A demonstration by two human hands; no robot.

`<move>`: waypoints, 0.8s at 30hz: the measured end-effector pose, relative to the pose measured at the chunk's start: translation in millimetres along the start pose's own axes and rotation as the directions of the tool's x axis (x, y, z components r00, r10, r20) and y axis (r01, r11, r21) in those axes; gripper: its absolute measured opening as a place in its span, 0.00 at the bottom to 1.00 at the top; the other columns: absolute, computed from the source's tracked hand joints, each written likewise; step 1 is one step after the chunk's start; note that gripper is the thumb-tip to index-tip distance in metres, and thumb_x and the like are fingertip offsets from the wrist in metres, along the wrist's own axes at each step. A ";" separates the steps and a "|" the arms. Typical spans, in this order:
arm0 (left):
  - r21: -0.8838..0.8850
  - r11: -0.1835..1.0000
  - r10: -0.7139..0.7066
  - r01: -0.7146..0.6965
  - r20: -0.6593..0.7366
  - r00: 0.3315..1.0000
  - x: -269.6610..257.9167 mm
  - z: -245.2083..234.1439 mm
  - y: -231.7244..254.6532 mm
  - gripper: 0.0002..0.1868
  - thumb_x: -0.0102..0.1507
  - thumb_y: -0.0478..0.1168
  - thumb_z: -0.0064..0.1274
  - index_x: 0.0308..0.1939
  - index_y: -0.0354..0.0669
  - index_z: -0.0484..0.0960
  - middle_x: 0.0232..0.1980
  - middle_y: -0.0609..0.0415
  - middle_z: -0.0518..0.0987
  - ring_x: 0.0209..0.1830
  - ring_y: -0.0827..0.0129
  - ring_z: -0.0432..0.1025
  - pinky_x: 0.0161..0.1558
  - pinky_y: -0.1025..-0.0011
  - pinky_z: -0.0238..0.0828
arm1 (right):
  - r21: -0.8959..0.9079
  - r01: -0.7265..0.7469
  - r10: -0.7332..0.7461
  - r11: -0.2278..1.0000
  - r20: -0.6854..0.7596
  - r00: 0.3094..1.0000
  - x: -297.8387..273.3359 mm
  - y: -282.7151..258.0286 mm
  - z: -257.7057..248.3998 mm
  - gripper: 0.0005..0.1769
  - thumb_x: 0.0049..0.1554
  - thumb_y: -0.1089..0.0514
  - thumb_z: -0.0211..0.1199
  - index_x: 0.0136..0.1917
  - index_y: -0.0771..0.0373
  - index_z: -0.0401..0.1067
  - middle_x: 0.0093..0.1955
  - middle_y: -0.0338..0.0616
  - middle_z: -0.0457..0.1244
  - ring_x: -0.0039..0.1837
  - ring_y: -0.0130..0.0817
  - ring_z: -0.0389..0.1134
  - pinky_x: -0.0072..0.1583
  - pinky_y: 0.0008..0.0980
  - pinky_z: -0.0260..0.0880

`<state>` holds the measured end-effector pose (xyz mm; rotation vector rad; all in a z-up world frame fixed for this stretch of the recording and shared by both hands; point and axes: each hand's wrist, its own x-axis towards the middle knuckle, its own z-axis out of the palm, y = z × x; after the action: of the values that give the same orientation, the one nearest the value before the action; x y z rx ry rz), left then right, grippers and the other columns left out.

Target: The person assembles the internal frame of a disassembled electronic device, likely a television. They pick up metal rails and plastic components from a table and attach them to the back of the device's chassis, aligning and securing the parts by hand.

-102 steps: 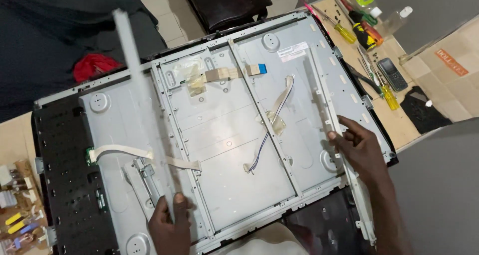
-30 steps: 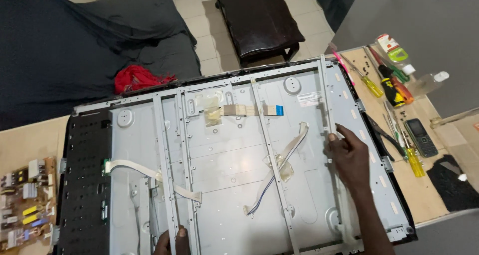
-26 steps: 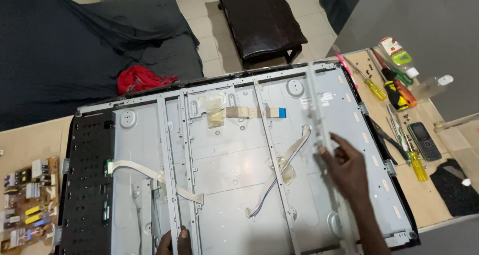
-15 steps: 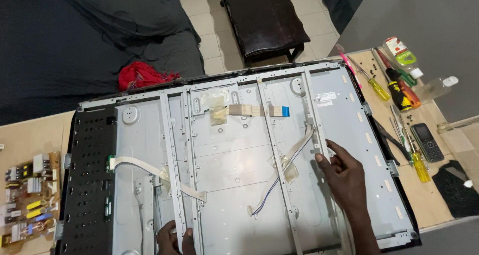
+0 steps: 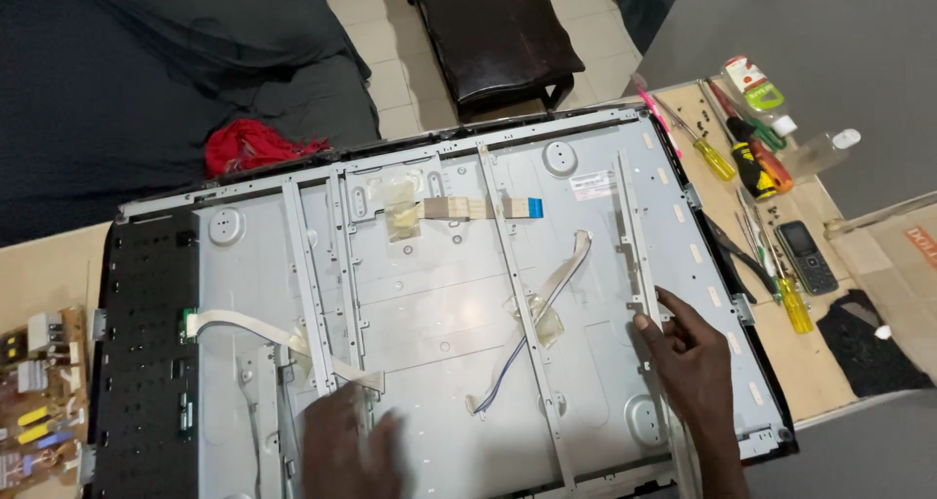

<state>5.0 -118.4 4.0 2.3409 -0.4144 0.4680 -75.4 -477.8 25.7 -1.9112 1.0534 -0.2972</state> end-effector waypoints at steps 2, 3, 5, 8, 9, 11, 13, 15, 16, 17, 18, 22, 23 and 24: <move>-0.168 0.949 -0.224 0.268 0.239 0.945 26.0 20.6 45.2 0.21 0.59 0.45 0.61 0.54 0.43 0.80 0.50 0.51 0.79 0.50 0.61 0.77 0.49 0.64 0.77 | 0.006 -0.020 0.020 1.000 0.017 1.000 -4.5 -1.8 -0.6 0.33 0.55 0.47 0.65 0.73 0.55 0.74 0.39 0.44 0.60 0.38 0.31 0.57 0.41 0.31 0.59; -0.257 0.803 -0.371 0.538 0.492 0.788 39.7 31.3 68.2 0.21 0.58 0.43 0.63 0.56 0.55 0.81 0.55 0.61 0.81 0.52 0.71 0.82 0.45 0.69 0.82 | 0.011 -0.039 0.038 0.999 0.034 0.999 -6.0 -3.1 -1.2 0.33 0.55 0.46 0.65 0.73 0.54 0.73 0.40 0.44 0.61 0.39 0.32 0.58 0.39 0.31 0.60; -0.322 0.853 -0.204 0.411 0.520 0.830 58.1 76.6 87.7 0.23 0.60 0.45 0.61 0.59 0.50 0.79 0.56 0.55 0.79 0.51 0.66 0.80 0.45 0.66 0.78 | -0.004 -0.041 0.041 0.999 0.036 0.999 -8.4 -2.5 -0.7 0.33 0.55 0.45 0.65 0.73 0.52 0.74 0.39 0.43 0.61 0.38 0.31 0.58 0.40 0.31 0.60; -0.378 0.899 0.037 0.224 0.573 0.818 80.8 148.1 102.9 0.28 0.64 0.49 0.55 0.65 0.43 0.70 0.60 0.47 0.75 0.55 0.55 0.73 0.49 0.57 0.70 | -0.008 -0.025 0.025 1.000 0.038 0.999 -12.7 0.5 0.9 0.32 0.54 0.44 0.65 0.71 0.51 0.75 0.38 0.42 0.61 0.38 0.30 0.58 0.41 0.30 0.60; -0.367 0.915 0.105 0.166 0.614 0.782 88.6 172.9 104.8 0.31 0.66 0.51 0.50 0.68 0.41 0.64 0.63 0.45 0.72 0.60 0.50 0.69 0.54 0.52 0.66 | 0.006 -0.010 0.010 1.000 0.035 0.999 -13.5 1.9 2.6 0.32 0.54 0.44 0.66 0.70 0.52 0.75 0.37 0.41 0.60 0.37 0.28 0.57 0.41 0.29 0.60; -0.312 0.938 0.098 0.148 0.652 0.752 102.7 206.4 102.4 0.23 0.63 0.49 0.53 0.56 0.41 0.67 0.53 0.46 0.74 0.52 0.48 0.70 0.46 0.52 0.64 | -0.003 -0.027 0.027 1.000 0.043 0.999 -16.4 1.9 3.3 0.32 0.54 0.44 0.66 0.70 0.51 0.75 0.37 0.41 0.60 0.37 0.29 0.57 0.41 0.30 0.60; -0.258 0.958 0.091 0.127 0.690 0.718 114.9 221.8 101.3 0.17 0.60 0.46 0.56 0.43 0.41 0.70 0.43 0.47 0.76 0.43 0.47 0.71 0.38 0.53 0.62 | -0.012 -0.048 0.048 0.999 0.048 0.998 -21.2 -0.8 3.1 0.32 0.54 0.43 0.65 0.71 0.51 0.75 0.37 0.41 0.60 0.37 0.30 0.57 0.42 0.31 0.61; -0.256 0.950 0.082 0.178 0.756 0.649 128.0 221.2 103.2 0.18 0.59 0.42 0.44 0.48 0.45 0.84 0.49 0.51 0.85 0.47 0.55 0.77 0.41 0.59 0.71 | 0.004 -0.111 0.111 0.994 0.062 0.992 -25.4 -6.8 1.8 0.31 0.54 0.45 0.66 0.70 0.52 0.75 0.35 0.42 0.60 0.36 0.30 0.55 0.40 0.32 0.58; -0.260 0.951 0.091 0.170 0.757 0.647 133.6 219.4 105.5 0.18 0.59 0.42 0.44 0.48 0.45 0.84 0.49 0.51 0.85 0.47 0.55 0.77 0.41 0.59 0.71 | 0.009 -0.113 0.112 0.994 0.054 0.992 -22.2 -6.4 2.7 0.31 0.54 0.45 0.66 0.70 0.52 0.75 0.35 0.42 0.60 0.36 0.30 0.55 0.40 0.32 0.58; -0.225 0.956 0.049 0.189 0.756 0.653 134.7 217.0 108.1 0.13 0.59 0.43 0.48 0.43 0.48 0.85 0.44 0.55 0.86 0.44 0.57 0.78 0.40 0.59 0.70 | 0.024 -0.088 0.087 0.996 0.045 0.995 -22.5 -4.1 2.0 0.32 0.55 0.45 0.65 0.71 0.53 0.75 0.35 0.42 0.60 0.37 0.30 0.56 0.40 0.32 0.60; -0.191 0.959 0.007 0.208 0.753 0.658 136.0 214.6 110.1 0.09 0.58 0.45 0.53 0.38 0.52 0.86 0.40 0.59 0.87 0.42 0.60 0.79 0.39 0.59 0.69 | 0.038 -0.063 0.062 0.997 0.035 0.997 -22.9 -1.9 1.9 0.32 0.55 0.45 0.64 0.71 0.54 0.75 0.35 0.42 0.60 0.37 0.29 0.57 0.40 0.32 0.62; -0.163 0.968 -0.032 0.193 0.679 0.733 122.1 209.7 120.8 0.06 0.63 0.41 0.57 0.43 0.49 0.79 0.42 0.57 0.81 0.43 0.58 0.76 0.39 0.56 0.66 | 0.023 0.089 -0.090 0.996 0.020 0.996 -20.4 -9.5 -3.2 0.31 0.57 0.47 0.64 0.72 0.55 0.73 0.36 0.40 0.59 0.38 0.28 0.57 0.43 0.29 0.60; -0.167 0.977 0.007 0.134 0.649 0.760 118.3 208.4 122.1 0.05 0.60 0.33 0.49 0.39 0.49 0.76 0.39 0.56 0.78 0.36 0.55 0.73 0.34 0.57 0.62 | 0.001 -0.004 0.004 1.000 0.080 0.997 -21.2 -21.2 -3.3 0.35 0.56 0.47 0.63 0.76 0.52 0.69 0.38 0.44 0.64 0.41 0.32 0.63 0.43 0.32 0.68; -0.168 0.983 0.046 0.075 0.619 0.784 114.4 207.1 123.6 0.11 0.58 0.26 0.40 0.34 0.48 0.73 0.35 0.54 0.75 0.29 0.52 0.71 0.29 0.57 0.58 | -0.028 -0.097 0.099 0.995 0.137 0.986 -22.1 -32.9 -3.6 0.38 0.56 0.47 0.62 0.79 0.49 0.64 0.41 0.48 0.69 0.43 0.36 0.69 0.44 0.34 0.76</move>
<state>99.0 -367.4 -16.6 2.2616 -0.7105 -0.3723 -72.8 -455.5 58.6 -1.8632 1.0570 -0.0966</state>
